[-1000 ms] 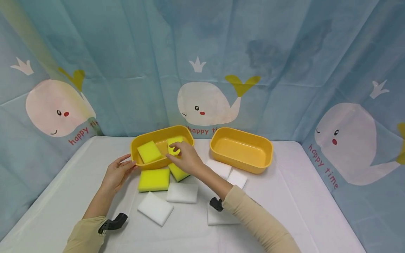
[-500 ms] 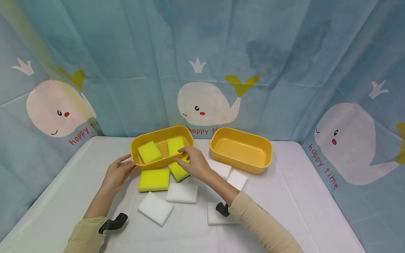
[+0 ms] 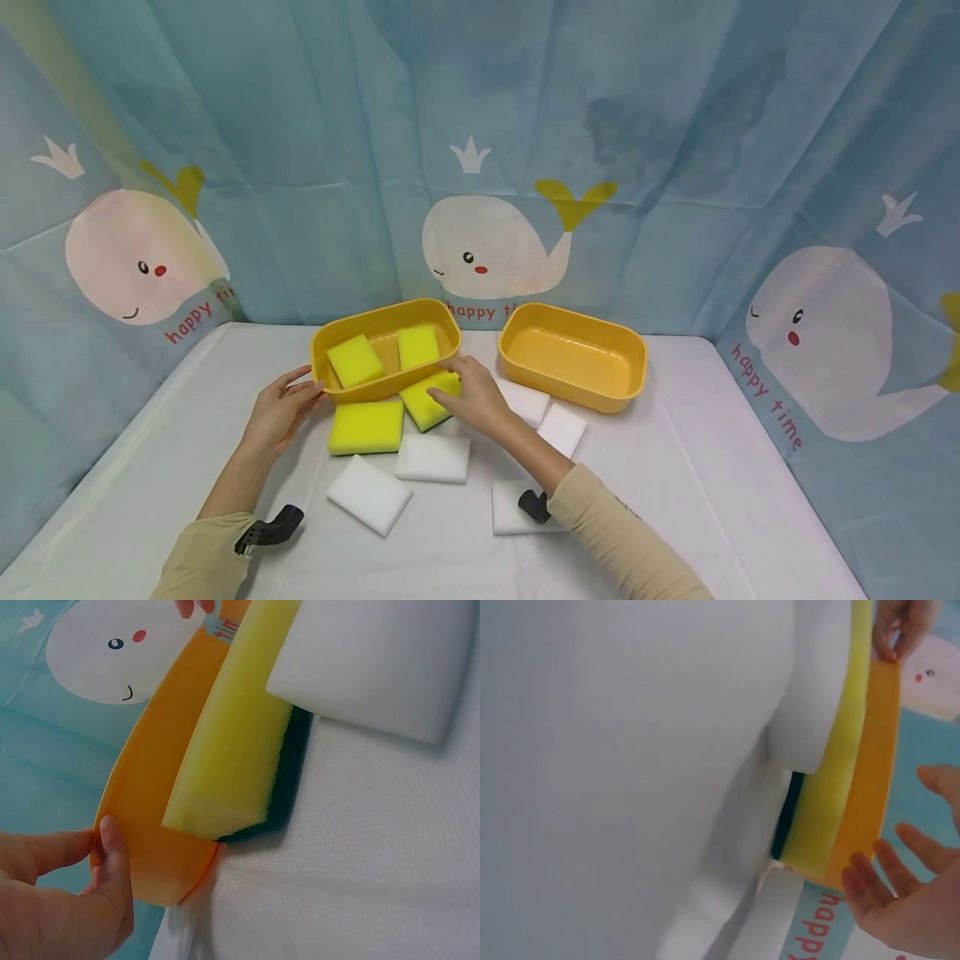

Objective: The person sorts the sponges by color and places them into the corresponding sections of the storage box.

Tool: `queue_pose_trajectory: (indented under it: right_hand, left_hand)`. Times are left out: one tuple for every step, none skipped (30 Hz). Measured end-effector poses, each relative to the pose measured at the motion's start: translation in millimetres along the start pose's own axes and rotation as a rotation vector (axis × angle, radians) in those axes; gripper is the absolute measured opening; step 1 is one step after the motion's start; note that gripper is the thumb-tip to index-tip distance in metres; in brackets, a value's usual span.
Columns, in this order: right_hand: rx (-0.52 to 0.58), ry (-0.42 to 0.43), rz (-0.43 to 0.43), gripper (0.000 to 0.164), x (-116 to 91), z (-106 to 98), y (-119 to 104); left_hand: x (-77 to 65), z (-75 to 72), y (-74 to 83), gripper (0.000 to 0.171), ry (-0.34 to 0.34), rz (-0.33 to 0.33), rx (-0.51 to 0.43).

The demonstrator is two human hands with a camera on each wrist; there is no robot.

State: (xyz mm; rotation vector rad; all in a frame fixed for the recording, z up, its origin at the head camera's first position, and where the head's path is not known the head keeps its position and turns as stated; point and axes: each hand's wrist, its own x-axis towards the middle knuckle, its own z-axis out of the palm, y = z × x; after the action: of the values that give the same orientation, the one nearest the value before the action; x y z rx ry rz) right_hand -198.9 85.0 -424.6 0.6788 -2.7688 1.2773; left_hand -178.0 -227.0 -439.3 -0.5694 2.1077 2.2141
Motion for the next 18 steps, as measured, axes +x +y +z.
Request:
queue_pose_trajectory:
  right_hand:
    - [0.000,0.000,0.006,0.043,-0.1,0.2,1.2]
    - [0.001,0.002,0.010,0.044,-0.5,0.2,2.3]
    - [0.002,0.003,0.011,0.044,-0.7,0.3,3.5]
    - [0.002,0.002,0.011,0.045,-0.7,0.3,4.4]
    - [0.001,0.002,0.012,0.045,-0.5,0.4,5.6]
    - [0.002,0.000,0.012,0.045,-0.5,0.3,6.5]
    - [-0.003,-0.005,0.014,0.046,0.1,0.6,7.9]
    - [-0.004,-0.013,0.023,0.047,0.6,0.7,8.9]
    - [-0.005,-0.023,0.032,0.048,1.2,0.8,9.9]
    - [-0.007,-0.033,0.042,0.049,1.7,0.9,10.8]
    - [-0.007,-0.044,0.053,0.051,2.2,0.9,11.6]
    - [-0.007,-0.055,0.065,0.052,2.7,1.0,12.3]
    - [-0.008,-0.067,0.077,0.054,3.2,1.0,12.8]
    - [-0.009,-0.077,0.086,0.055,3.5,0.9,13.2]
    - [-0.008,-0.084,0.092,0.056,3.5,0.8,13.2]
    - [-0.009,-0.091,0.098,0.057,3.6,0.8,13.5]
    - [-0.014,-0.095,0.100,0.058,3.9,0.9,13.9]
    - [-0.020,-0.099,0.103,0.058,4.2,1.1,14.3]
  left_hand:
    - [-0.3,0.4,0.0,0.066,0.002,0.000,0.002]
    - [-0.5,0.5,0.1,0.066,0.000,0.000,0.001]
    - [-0.6,0.6,0.0,0.066,0.000,0.000,0.001]
    - [-0.5,0.6,0.1,0.066,0.001,0.000,0.004]
    - [-0.4,0.6,0.2,0.065,0.002,0.001,0.006]
    - [-0.6,0.8,0.3,0.066,0.001,0.002,0.010]
    - [-0.5,0.8,0.3,0.065,0.002,0.002,0.013]
    - [-0.3,0.8,0.2,0.065,0.004,0.002,0.016]
    - [-0.2,0.7,0.3,0.065,0.006,0.002,0.018]
    - [-0.2,0.7,0.4,0.065,0.007,0.002,0.021]
    - [-0.3,0.7,0.5,0.065,0.008,0.003,0.022]
    - [-0.3,0.7,0.4,0.065,0.009,0.003,0.023]
    - [0.1,0.5,0.3,0.064,0.012,0.001,0.025]
    - [0.2,0.4,0.2,0.064,0.013,0.000,0.025]
    - [0.3,0.0,-0.2,0.065,0.009,0.001,0.021]
    - [0.5,0.0,-0.3,0.065,0.010,0.000,0.021]
    - [0.9,-0.1,-0.5,0.065,0.010,-0.001,0.021]
    - [1.2,0.0,-0.6,0.064,0.011,-0.001,0.020]
